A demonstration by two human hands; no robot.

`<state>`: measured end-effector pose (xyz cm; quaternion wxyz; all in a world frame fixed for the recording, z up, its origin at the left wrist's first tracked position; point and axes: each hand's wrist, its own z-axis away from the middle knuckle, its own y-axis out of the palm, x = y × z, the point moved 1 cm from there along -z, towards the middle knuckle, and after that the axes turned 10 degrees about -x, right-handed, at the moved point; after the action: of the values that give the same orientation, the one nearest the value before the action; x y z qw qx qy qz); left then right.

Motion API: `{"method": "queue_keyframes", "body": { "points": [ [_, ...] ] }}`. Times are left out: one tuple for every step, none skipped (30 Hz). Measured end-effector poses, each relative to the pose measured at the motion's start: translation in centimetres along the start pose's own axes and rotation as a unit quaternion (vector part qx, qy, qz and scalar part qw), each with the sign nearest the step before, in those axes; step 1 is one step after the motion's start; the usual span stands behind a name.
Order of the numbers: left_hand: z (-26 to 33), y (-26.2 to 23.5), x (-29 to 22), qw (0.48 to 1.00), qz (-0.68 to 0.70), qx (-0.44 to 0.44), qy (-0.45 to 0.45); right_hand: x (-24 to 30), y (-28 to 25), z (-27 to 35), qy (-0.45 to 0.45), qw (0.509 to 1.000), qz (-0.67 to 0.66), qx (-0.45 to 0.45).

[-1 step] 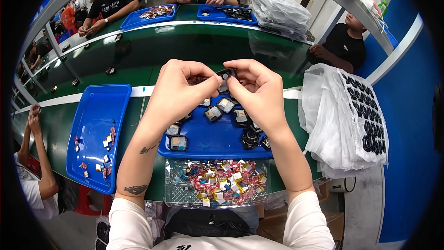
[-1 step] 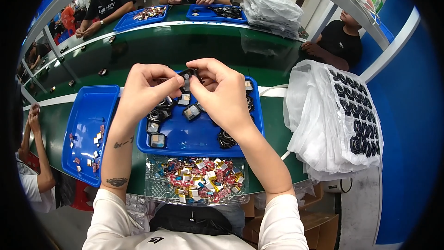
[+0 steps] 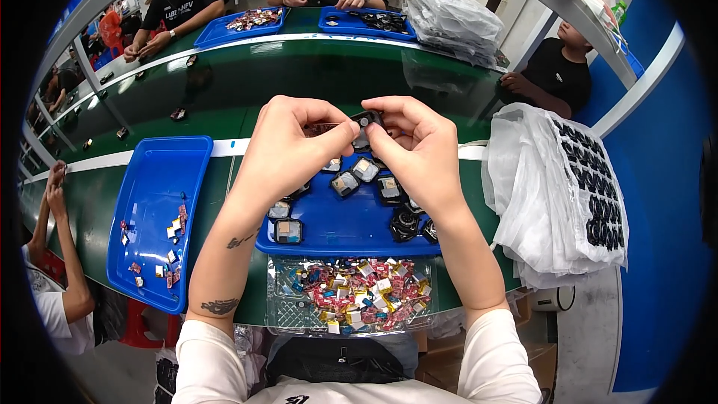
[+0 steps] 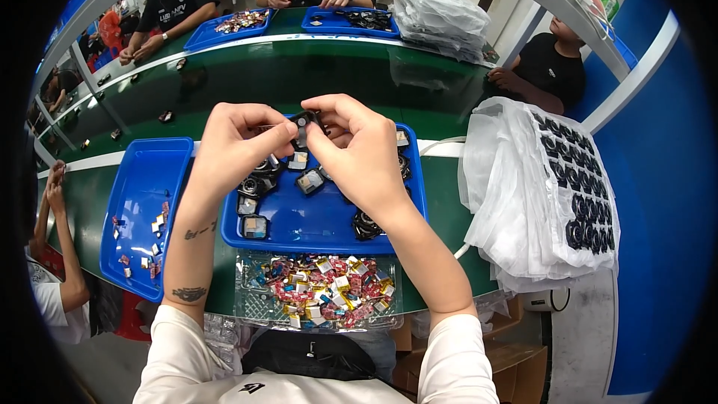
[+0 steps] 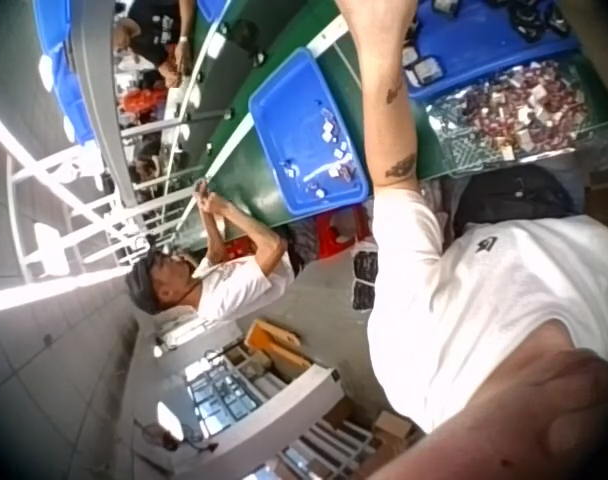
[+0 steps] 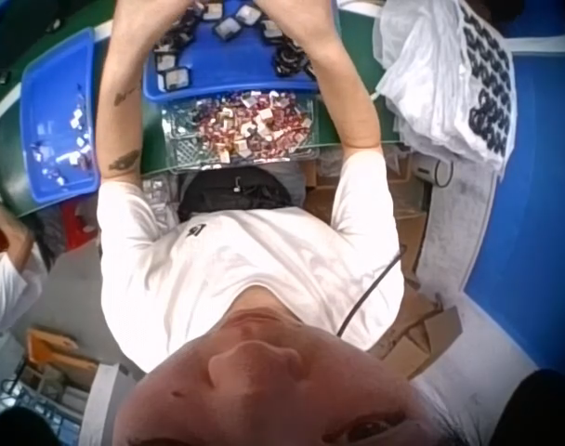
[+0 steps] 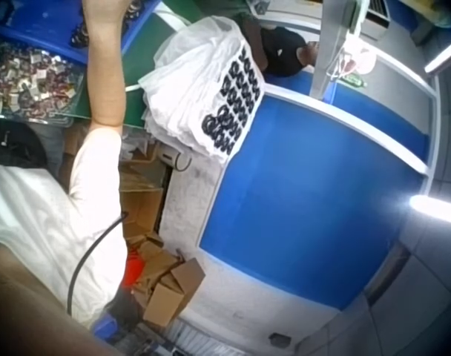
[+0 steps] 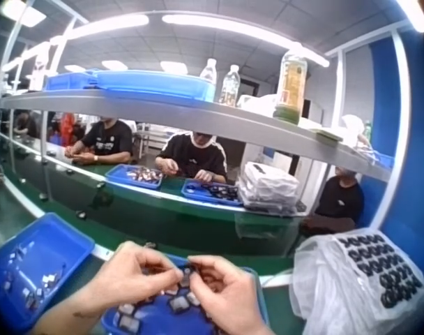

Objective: The recorder is assembling small electronic camera modules by applying colorful labels or stickers to them while seated at a factory production line.

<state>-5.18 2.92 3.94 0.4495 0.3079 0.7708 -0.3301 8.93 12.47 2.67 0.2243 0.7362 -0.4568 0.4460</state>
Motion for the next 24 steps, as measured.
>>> {"method": "queue_keyframes", "body": {
  "points": [
    [-0.02,0.00,0.11,1.000,0.000,0.000,0.000,-0.12,0.02,0.00,-0.005,1.000,0.003,-0.001],
    [-0.05,0.00,0.21,1.000,0.008,-0.004,0.001,-0.18,0.02,0.01,-0.009,1.000,0.006,-0.001],
    [-0.07,-0.05,0.25,1.000,0.015,-0.009,0.003,-0.09,0.05,0.03,-0.009,1.000,0.006,-0.001],
    [-0.07,-0.09,0.25,1.000,0.015,-0.009,0.003,0.07,0.09,0.08,-0.010,1.000,0.010,0.004],
    [-0.08,-0.13,0.25,1.000,0.004,-0.008,0.000,0.17,0.12,0.13,-0.011,1.000,0.015,0.008],
    [-0.10,-0.11,0.29,1.000,-0.006,-0.007,-0.003,0.16,0.10,0.18,-0.011,1.000,0.015,0.008],
    [-0.12,-0.14,0.28,1.000,-0.006,-0.006,-0.003,0.15,0.09,0.22,-0.012,1.000,0.014,0.011],
    [-0.13,-0.18,0.26,1.000,-0.005,-0.003,-0.008,0.15,0.09,0.25,-0.013,1.000,0.013,0.015],
    [-0.13,-0.21,0.20,1.000,-0.005,-0.001,-0.014,0.14,0.11,0.25,-0.014,1.000,0.012,0.015],
    [-0.10,-0.18,0.15,1.000,-0.005,-0.001,-0.013,0.14,0.12,0.24,-0.020,1.000,0.015,0.012],
    [-0.05,-0.10,0.08,1.000,0.020,-0.003,-0.016,0.16,0.12,0.24,-0.027,0.999,0.017,0.008],
    [-0.02,-0.07,0.04,0.999,0.045,-0.005,-0.018,0.23,0.11,0.26,-0.027,0.999,0.017,0.008],
    [-0.02,-0.10,0.01,0.999,0.045,-0.005,-0.018,0.36,0.09,0.32,-0.025,0.999,0.020,0.010],
    [-0.01,-0.15,0.00,0.999,0.043,-0.006,-0.025,0.42,0.07,0.34,-0.023,0.999,0.024,0.012],
    [-0.01,-0.16,-0.03,0.999,0.041,-0.006,-0.032,0.37,0.06,0.32,-0.023,0.999,0.024,0.011],
    [0.01,-0.11,-0.06,0.999,0.041,-0.006,-0.031,0.26,0.09,0.31,-0.035,0.999,0.019,0.011],
    [0.03,-0.05,-0.08,0.999,0.042,-0.009,-0.033,0.15,0.12,0.31,-0.047,0.999,0.015,0.011],
    [0.07,-0.08,-0.09,0.998,0.041,-0.014,-0.036,0.04,0.27,0.32,-0.047,0.999,0.014,0.012],
    [0.12,-0.05,0.01,0.998,0.040,-0.014,-0.036,-0.02,0.40,0.35,-0.062,0.998,0.004,0.000],
    [0.17,-0.01,0.20,0.999,0.035,-0.018,-0.031,-0.07,0.50,0.36,-0.077,0.997,-0.007,-0.012],
    [0.18,0.16,0.29,0.999,0.033,-0.020,-0.026,-0.10,0.42,0.31,-0.077,0.997,-0.005,-0.013],
    [0.23,0.30,0.14,0.999,0.034,-0.019,-0.025,-0.09,0.31,0.23,-0.095,0.995,0.002,-0.034],
    [0.28,0.46,-0.11,0.999,0.034,-0.015,-0.022,-0.07,0.20,0.15,-0.112,0.992,0.009,-0.056],
    [0.36,0.58,-0.27,0.999,0.033,-0.011,-0.019,-0.16,0.12,0.07,-0.112,0.992,0.009,-0.056]
  ]
}}
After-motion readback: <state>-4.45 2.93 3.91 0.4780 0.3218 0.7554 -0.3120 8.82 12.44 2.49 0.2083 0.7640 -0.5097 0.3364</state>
